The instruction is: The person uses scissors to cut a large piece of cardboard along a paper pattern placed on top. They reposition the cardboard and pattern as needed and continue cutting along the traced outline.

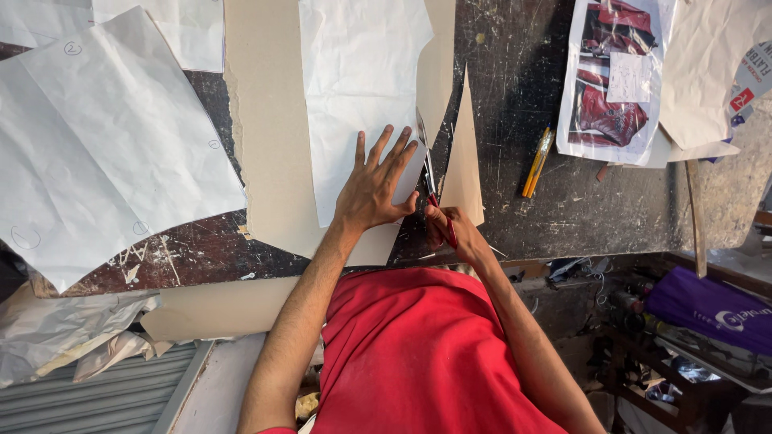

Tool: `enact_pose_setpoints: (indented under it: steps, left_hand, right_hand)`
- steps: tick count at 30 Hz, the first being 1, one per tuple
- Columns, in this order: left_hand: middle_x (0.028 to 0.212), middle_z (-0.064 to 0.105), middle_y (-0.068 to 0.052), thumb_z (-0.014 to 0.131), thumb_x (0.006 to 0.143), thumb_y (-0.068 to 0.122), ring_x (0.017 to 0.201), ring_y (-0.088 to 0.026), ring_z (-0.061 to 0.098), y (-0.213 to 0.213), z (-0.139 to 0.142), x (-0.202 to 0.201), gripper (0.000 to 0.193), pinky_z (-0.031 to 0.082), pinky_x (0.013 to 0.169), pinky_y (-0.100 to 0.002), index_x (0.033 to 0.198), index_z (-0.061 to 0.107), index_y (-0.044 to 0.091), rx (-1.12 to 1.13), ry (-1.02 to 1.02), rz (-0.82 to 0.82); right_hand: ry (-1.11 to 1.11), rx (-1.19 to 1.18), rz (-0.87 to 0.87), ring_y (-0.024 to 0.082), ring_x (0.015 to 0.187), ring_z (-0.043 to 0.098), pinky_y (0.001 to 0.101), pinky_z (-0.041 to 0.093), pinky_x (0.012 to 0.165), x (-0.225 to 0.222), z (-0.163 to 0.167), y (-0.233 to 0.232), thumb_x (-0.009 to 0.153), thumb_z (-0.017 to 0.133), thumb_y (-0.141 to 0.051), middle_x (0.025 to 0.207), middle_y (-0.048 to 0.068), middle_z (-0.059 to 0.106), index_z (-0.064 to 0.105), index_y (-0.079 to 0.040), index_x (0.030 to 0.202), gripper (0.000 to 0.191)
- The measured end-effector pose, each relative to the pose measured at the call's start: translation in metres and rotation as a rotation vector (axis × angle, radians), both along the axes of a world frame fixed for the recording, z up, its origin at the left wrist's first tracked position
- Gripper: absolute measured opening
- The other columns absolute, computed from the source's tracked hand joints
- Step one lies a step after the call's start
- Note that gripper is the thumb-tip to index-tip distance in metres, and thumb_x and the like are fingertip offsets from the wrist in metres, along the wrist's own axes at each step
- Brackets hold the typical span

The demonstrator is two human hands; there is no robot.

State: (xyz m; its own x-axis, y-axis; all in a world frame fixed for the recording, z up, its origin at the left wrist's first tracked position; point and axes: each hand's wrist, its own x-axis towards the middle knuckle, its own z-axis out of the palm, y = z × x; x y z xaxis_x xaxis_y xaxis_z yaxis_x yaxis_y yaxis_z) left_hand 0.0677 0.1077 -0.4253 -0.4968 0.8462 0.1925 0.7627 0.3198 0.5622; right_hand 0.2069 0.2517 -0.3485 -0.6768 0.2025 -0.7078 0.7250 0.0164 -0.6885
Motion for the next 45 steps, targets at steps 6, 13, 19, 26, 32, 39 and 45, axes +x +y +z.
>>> enact_pose_setpoints:
  steps: [6, 13, 19, 26, 32, 39, 45]
  left_hand:
    - [0.170, 0.027, -0.007, 0.032, 0.102, 0.069, 0.159, -0.030, 0.017, -0.002, -0.001, -0.002, 0.084, 0.007, 0.126, -0.072, 0.162, 0.023, 0.011, 0.006, 0.026, -0.035]
    - [0.171, 0.023, -0.004, 0.040, 0.102, 0.064, 0.159, -0.028, 0.016, -0.004, -0.003, -0.006, 0.083, 0.008, 0.127, -0.071, 0.163, 0.019, 0.011, 0.005, 0.076, -0.021]
    - [0.171, 0.024, -0.008, 0.056, 0.094, 0.064, 0.159, -0.028, 0.017, -0.006, -0.002, -0.008, 0.096, 0.009, 0.128, -0.067, 0.163, 0.022, 0.007, 0.040, -0.008, -0.004]
    - [0.170, 0.028, -0.007, 0.056, 0.095, 0.064, 0.158, -0.027, 0.018, -0.005, 0.003, -0.012, 0.091, 0.009, 0.128, -0.065, 0.162, 0.028, 0.008, 0.025, -0.005, -0.002]
    - [0.169, 0.029, -0.005, 0.052, 0.095, 0.068, 0.157, -0.027, 0.021, -0.006, 0.001, -0.012, 0.092, 0.008, 0.128, -0.065, 0.162, 0.030, 0.009, 0.036, -0.019, -0.003]
    - [0.167, 0.029, -0.006, 0.049, 0.091, 0.077, 0.155, -0.026, 0.024, -0.005, 0.000, -0.012, 0.099, 0.006, 0.126, -0.066, 0.160, 0.029, 0.009, 0.049, -0.055, -0.015]
    - [0.170, 0.028, -0.007, 0.051, 0.097, 0.068, 0.157, -0.024, 0.024, -0.008, -0.002, -0.012, 0.091, 0.006, 0.127, -0.066, 0.162, 0.029, 0.009, -0.014, 0.012, -0.046]
  right_hand:
    - [-0.114, 0.179, 0.063, 0.019, 0.054, 0.060, 0.0344, 0.048, 0.057, -0.011, 0.006, -0.004, 0.087, 0.042, -0.081, 0.055, 0.005, 0.055, 0.053, -0.007, 0.058, 0.081]
    - [-0.106, 0.240, 0.082, 0.019, 0.053, 0.061, 0.0338, 0.047, 0.057, -0.016, 0.004, -0.010, 0.089, 0.041, -0.079, 0.053, 0.006, 0.057, 0.057, -0.005, 0.057, 0.082]
    - [-0.039, 0.133, 0.037, 0.019, 0.055, 0.062, 0.0334, 0.049, 0.057, -0.016, -0.007, -0.013, 0.092, 0.043, -0.075, 0.055, 0.007, 0.056, 0.052, -0.004, 0.058, 0.079]
    - [-0.075, 0.190, 0.030, 0.019, 0.055, 0.064, 0.0334, 0.050, 0.057, -0.015, -0.006, -0.015, 0.090, 0.045, -0.077, 0.055, 0.007, 0.055, 0.051, -0.004, 0.059, 0.079]
    - [-0.159, 0.227, 0.016, 0.018, 0.054, 0.064, 0.0328, 0.049, 0.056, -0.019, -0.005, -0.016, 0.087, 0.046, -0.077, 0.055, 0.006, 0.058, 0.056, -0.006, 0.058, 0.077]
    - [-0.101, 0.098, -0.116, 0.016, 0.052, 0.059, 0.0332, 0.048, 0.054, -0.021, -0.006, -0.025, 0.090, 0.054, -0.072, 0.054, 0.004, 0.050, 0.050, -0.006, 0.060, 0.072]
    - [-0.069, 0.115, -0.118, 0.016, 0.050, 0.059, 0.0321, 0.047, 0.050, -0.022, -0.007, -0.028, 0.091, 0.054, -0.068, 0.053, 0.004, 0.050, 0.049, -0.006, 0.058, 0.070]
